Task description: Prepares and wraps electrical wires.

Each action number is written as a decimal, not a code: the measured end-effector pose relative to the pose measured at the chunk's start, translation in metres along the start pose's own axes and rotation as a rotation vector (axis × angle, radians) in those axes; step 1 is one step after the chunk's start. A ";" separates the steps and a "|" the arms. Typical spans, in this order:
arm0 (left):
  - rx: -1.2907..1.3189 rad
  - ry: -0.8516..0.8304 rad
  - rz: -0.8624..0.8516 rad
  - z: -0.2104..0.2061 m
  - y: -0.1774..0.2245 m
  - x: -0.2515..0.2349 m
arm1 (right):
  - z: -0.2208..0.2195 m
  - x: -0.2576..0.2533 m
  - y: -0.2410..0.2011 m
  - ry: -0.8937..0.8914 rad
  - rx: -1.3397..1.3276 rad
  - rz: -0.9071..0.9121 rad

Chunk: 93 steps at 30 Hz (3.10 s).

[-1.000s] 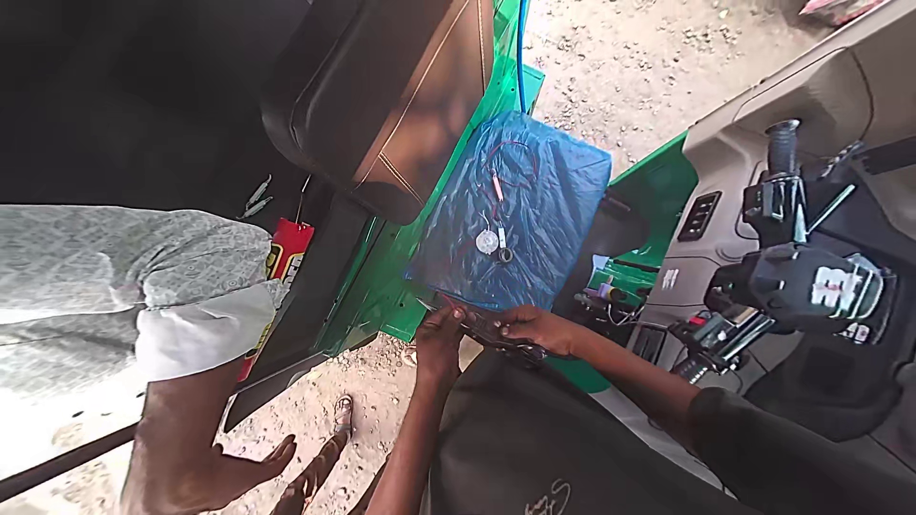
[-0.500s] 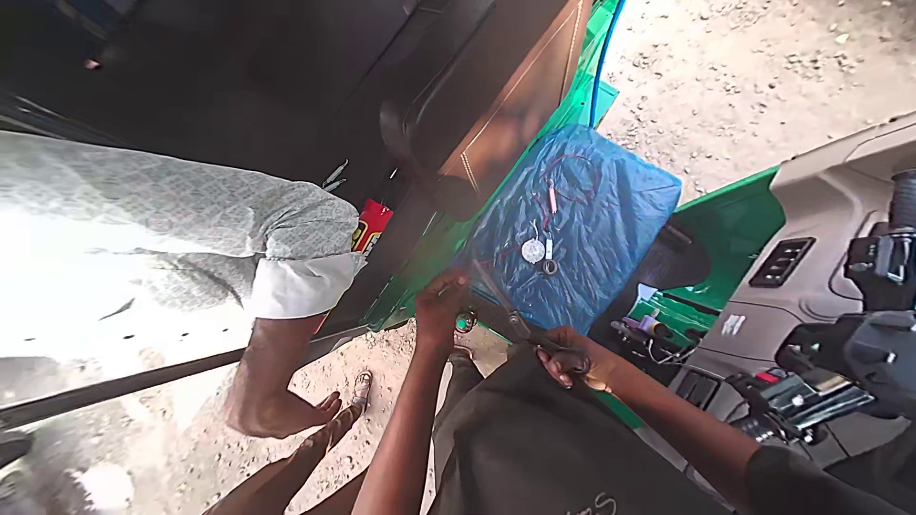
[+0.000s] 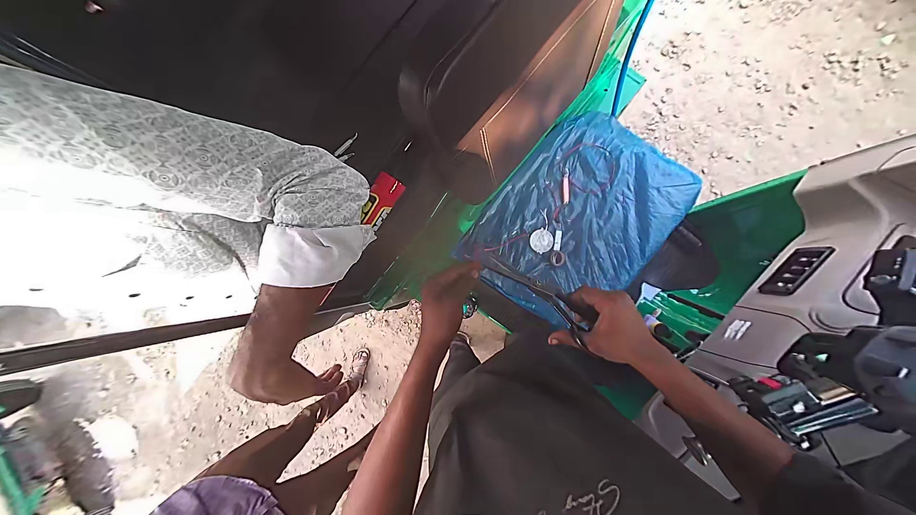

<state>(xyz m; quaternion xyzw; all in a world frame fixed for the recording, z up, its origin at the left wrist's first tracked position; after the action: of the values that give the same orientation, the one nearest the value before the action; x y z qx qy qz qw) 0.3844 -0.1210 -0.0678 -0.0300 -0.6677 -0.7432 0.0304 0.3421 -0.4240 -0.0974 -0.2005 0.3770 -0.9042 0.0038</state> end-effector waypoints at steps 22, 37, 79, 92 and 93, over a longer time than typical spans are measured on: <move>-0.053 -0.004 -0.089 -0.014 0.008 0.009 | -0.027 0.002 -0.008 0.244 0.146 0.226; -0.039 0.048 -0.078 -0.022 0.021 0.011 | -0.021 0.004 -0.020 0.182 0.175 0.234; 0.011 -0.024 -0.063 -0.007 0.039 0.045 | -0.048 -0.009 -0.055 -0.305 -1.286 0.060; -0.652 -0.156 -0.253 -0.025 0.038 0.075 | -0.066 -0.017 -0.086 -0.281 -1.334 -0.049; -0.636 -0.158 -0.242 -0.026 0.037 0.077 | -0.068 -0.017 -0.083 -0.273 -1.366 -0.049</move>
<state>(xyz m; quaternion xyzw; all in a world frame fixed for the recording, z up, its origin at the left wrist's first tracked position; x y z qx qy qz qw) 0.3111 -0.1508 -0.0272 -0.0160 -0.4020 -0.9075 -0.1208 0.3452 -0.3154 -0.0897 -0.2783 0.8530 -0.4309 -0.0964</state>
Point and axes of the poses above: each hand's wrist, its own x-axis away from the middle knuckle, its own z-axis out of the back of the hand, y = z × x, the point moved 2 cm from there along -x, towards the middle knuckle, and after that the axes turned 9 degrees about -z, right-handed, at the moved point
